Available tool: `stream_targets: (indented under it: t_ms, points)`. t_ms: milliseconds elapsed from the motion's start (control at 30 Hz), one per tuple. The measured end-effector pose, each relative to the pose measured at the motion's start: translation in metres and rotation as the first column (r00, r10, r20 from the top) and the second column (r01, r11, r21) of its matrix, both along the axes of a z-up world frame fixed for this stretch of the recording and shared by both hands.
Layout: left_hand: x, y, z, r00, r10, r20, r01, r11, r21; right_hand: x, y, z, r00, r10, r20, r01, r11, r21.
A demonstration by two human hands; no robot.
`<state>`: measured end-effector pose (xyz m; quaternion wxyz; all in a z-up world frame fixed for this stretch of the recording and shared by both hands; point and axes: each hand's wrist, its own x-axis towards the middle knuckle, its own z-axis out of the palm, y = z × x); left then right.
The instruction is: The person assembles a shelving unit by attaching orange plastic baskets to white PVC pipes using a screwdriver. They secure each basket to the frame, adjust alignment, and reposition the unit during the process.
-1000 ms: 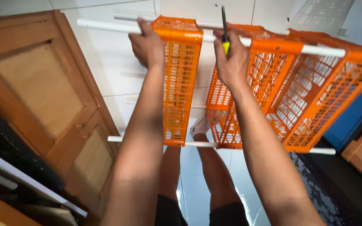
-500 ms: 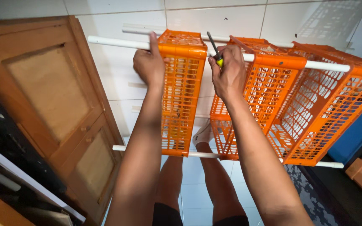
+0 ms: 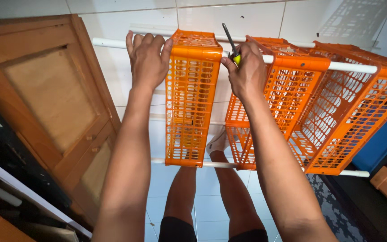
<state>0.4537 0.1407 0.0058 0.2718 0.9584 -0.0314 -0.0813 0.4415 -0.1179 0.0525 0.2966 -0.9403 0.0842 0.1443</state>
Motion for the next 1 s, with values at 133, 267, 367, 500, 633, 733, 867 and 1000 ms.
stream_targets:
  t_ms: [133,267,367,500,633,733,867,1000]
  points:
    - [0.004,0.006,0.000,0.997,0.012,-0.076,-0.020,0.995,-0.103,0.003,-0.001,-0.002,0.999,0.034,0.029,-0.034,0.999,-0.011]
    - [0.006,0.013,0.003,0.994,-0.015,-0.111,0.002,0.994,-0.112,0.003,-0.003,-0.003,0.999,0.049,0.024,-0.049,0.999,0.020]
    - [0.008,0.027,0.006,0.991,-0.119,-0.057,0.105,0.974,-0.201,0.009,-0.005,0.002,0.994,0.106,0.005,-0.106,0.994,-0.018]
    - [0.004,0.050,0.013,0.972,-0.223,0.077,0.230,0.969,-0.095,0.024,-0.010,0.010,0.968,0.196,-0.155,-0.213,0.972,-0.099]
    - [-0.017,0.025,0.024,0.996,0.063,-0.064,-0.063,0.998,0.001,0.032,-0.009,0.014,0.961,0.258,-0.105,-0.268,0.959,-0.096]
    - [-0.028,-0.032,0.029,0.997,0.069,-0.017,-0.070,0.996,-0.052,0.029,-0.011,0.010,0.963,0.217,-0.161,-0.228,0.972,-0.052]
    - [-0.026,-0.095,0.032,0.998,0.040,-0.048,-0.040,0.999,-0.001,0.028,-0.013,0.009,0.966,0.228,-0.118,-0.235,0.971,-0.047]
    - [-0.023,-0.109,0.028,0.981,0.149,-0.120,-0.147,0.989,0.027,0.029,-0.014,0.009,0.975,0.201,-0.097,-0.206,0.977,-0.048]
